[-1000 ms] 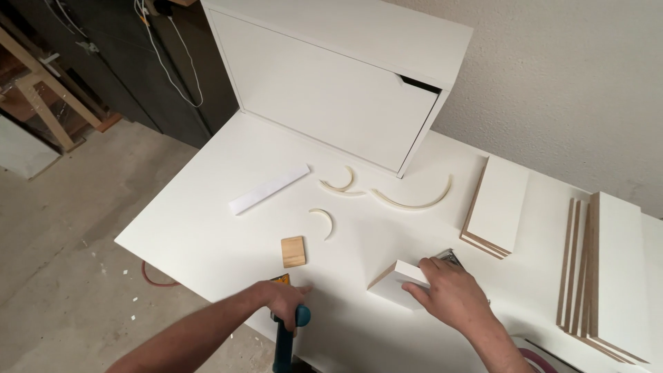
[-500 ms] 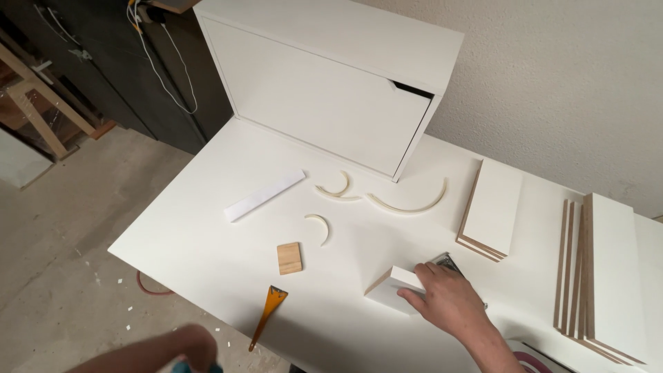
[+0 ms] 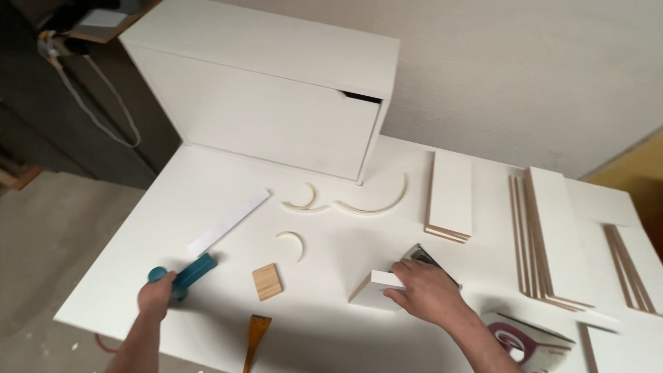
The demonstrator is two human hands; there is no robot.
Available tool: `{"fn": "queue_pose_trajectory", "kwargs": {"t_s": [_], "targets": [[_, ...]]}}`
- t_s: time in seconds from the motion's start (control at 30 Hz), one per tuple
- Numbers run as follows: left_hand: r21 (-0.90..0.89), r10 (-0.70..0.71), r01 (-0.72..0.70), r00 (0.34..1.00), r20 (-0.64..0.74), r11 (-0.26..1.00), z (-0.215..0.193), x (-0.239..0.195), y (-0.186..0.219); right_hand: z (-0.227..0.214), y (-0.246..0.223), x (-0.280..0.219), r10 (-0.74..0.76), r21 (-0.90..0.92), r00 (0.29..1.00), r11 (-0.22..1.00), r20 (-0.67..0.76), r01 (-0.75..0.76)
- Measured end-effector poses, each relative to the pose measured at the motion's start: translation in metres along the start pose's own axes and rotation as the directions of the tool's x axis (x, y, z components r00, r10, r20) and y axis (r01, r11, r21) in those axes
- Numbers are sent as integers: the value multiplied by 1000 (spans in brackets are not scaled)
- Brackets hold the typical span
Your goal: Applying adhesive edge banding to wooden boards using an iron to heat the glue, followed by trimming and sanding the edges for a smooth finish.
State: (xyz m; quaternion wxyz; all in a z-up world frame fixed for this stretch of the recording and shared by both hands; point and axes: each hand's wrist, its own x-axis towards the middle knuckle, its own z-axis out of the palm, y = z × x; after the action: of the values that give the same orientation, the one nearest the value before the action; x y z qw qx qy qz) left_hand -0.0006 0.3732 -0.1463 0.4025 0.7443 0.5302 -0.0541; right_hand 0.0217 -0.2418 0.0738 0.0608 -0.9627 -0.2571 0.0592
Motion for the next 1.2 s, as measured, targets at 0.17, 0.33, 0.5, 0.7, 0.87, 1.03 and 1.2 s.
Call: {"fn": "queue_pose_trajectory", "kwargs": {"t_s": [0.17, 0.33, 0.5, 0.7, 0.87, 1.03, 1.2], "targets": [[223, 17, 38, 971, -237, 974, 8, 5, -11, -6, 0, -2, -89, -7, 995, 996, -37, 89], [-253, 714, -728, 681, -162, 637, 47, -153, 28, -27, 9, -14, 143, 26, 972, 988, 188, -151], [-577, 867, -653, 305, 393, 491, 122, -292, 89, -4, 24, -34, 170, 235, 985, 957, 24, -171], [-482, 651, -533, 184, 736, 695, 148, -360, 161, 22, -14, -50, 227, 405, 940, 908, -254, -110], [-492, 601, -394, 228, 766, 776, 216, -338, 140, 61, -32, -63, 484, 577, 781, 792, -396, -198], [-90, 530, -684, 468, 707, 724, 164, -415, 180, 41, -33, -79, 869, 950, 469, -7, 159, -311], [170, 605, -856, 472, 642, 488, 184, -422, 165, 41, -15, -94, 810, 961, 518, -219, 275, -168]]}}
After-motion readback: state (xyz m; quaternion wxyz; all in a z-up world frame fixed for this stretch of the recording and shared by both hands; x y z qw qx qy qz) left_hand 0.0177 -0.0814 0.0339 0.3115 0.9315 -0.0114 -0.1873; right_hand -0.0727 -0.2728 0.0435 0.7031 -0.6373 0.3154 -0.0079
